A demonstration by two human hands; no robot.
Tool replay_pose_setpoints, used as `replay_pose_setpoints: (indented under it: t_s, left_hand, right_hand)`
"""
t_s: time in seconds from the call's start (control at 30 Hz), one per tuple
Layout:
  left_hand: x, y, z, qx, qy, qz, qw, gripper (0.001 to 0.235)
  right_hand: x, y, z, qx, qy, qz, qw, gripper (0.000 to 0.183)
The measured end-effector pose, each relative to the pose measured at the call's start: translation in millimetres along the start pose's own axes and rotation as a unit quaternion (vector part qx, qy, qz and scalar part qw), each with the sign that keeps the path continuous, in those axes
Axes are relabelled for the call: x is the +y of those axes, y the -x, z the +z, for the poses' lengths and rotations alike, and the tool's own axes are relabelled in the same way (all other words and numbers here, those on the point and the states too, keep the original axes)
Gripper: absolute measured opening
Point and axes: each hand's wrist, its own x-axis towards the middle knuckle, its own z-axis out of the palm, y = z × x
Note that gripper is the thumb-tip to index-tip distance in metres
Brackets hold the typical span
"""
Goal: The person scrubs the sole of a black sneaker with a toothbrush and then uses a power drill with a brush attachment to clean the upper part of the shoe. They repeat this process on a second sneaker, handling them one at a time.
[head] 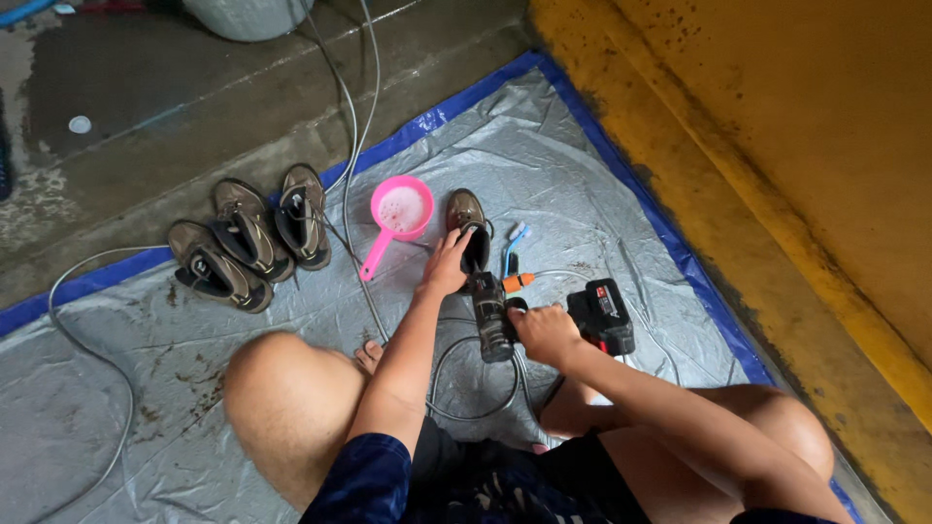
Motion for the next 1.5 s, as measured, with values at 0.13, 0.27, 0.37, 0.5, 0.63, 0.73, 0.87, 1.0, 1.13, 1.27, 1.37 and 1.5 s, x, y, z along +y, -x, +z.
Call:
replay_pose_setpoints:
  t_s: [0.13,0.27,0.37,0.5,0.63,0.73,0.87,1.0,1.13,1.27,1.37,1.5]
  left_hand:
    - [-0.5,-0.2,-1.2,0.01,0.0,0.019,1.0,0.104]
    - [-7.1,-10.9,11.5,0.022,0.0,0.038,0.999,0.102]
    - [0.8,-21.0,21.2,0.031,-0.015,0.068,0.997,0.106]
    - [16.8,-26.7,27.7,0.043,-0.053,0.127,0.989,0.104]
    - [32.7,-23.8,7.0,-0.019,-0.006,0.125,0.992,0.099]
    - [43.4,-19.3,-7.1,-0.068,0.033,0.108,0.991,0.097]
    - [33.1,-37.3,12.2,-0.055,0.061,0.103,0.991,0.076]
    - [1.0,-74.9,45.8,0.08,0.1,0.078,0.989,0.03]
    - [-21.2,-59.4,25.7,0.135,0.1,-0.012,0.986,0.021]
    - [-29.7,-74.6,17.6,0.076,0.139,-0.101,0.982,0.063]
    - [-36.0,-108.7,27.6,-0.001,0.058,-0.181,0.982,0.065]
    - [-10.7,-103.1,11.1,-0.093,0.132,-0.304,0.939,0.052]
  right_hand:
    - [-11.5,5.4,11.3,0.052,0.044,-0.012,0.998,0.033]
    - [-5.6,10.1,18.0,0.047,0.038,-0.005,0.998,0.033]
    - [-2.5,21.1,6.8,0.044,0.03,0.013,0.999,0.035]
    - [4.2,36.7,-1.5,0.025,0.036,0.04,0.998,0.038]
    - [6.8,46.2,7.8,0.034,0.06,0.03,0.997,0.032]
    - [3.0,51.2,14.2,0.04,0.064,0.034,0.997,0.032]
    - [2.8,52.5,14.9,0.025,0.038,0.047,0.998,0.034]
    - [21.2,59.9,-29.3,0.016,-0.004,0.008,1.0,0.038]
    - [51.4,68.0,-74.3,-0.043,-0.072,-0.023,0.996,0.053]
    - [76.2,64.8,-88.4,-0.089,-0.162,0.033,0.982,0.065]
    - [84.3,57.5,-104.9,-0.105,-0.183,0.071,0.975,0.071]
    - [80.8,47.1,-130.2,-0.125,-0.182,0.089,0.971,0.073]
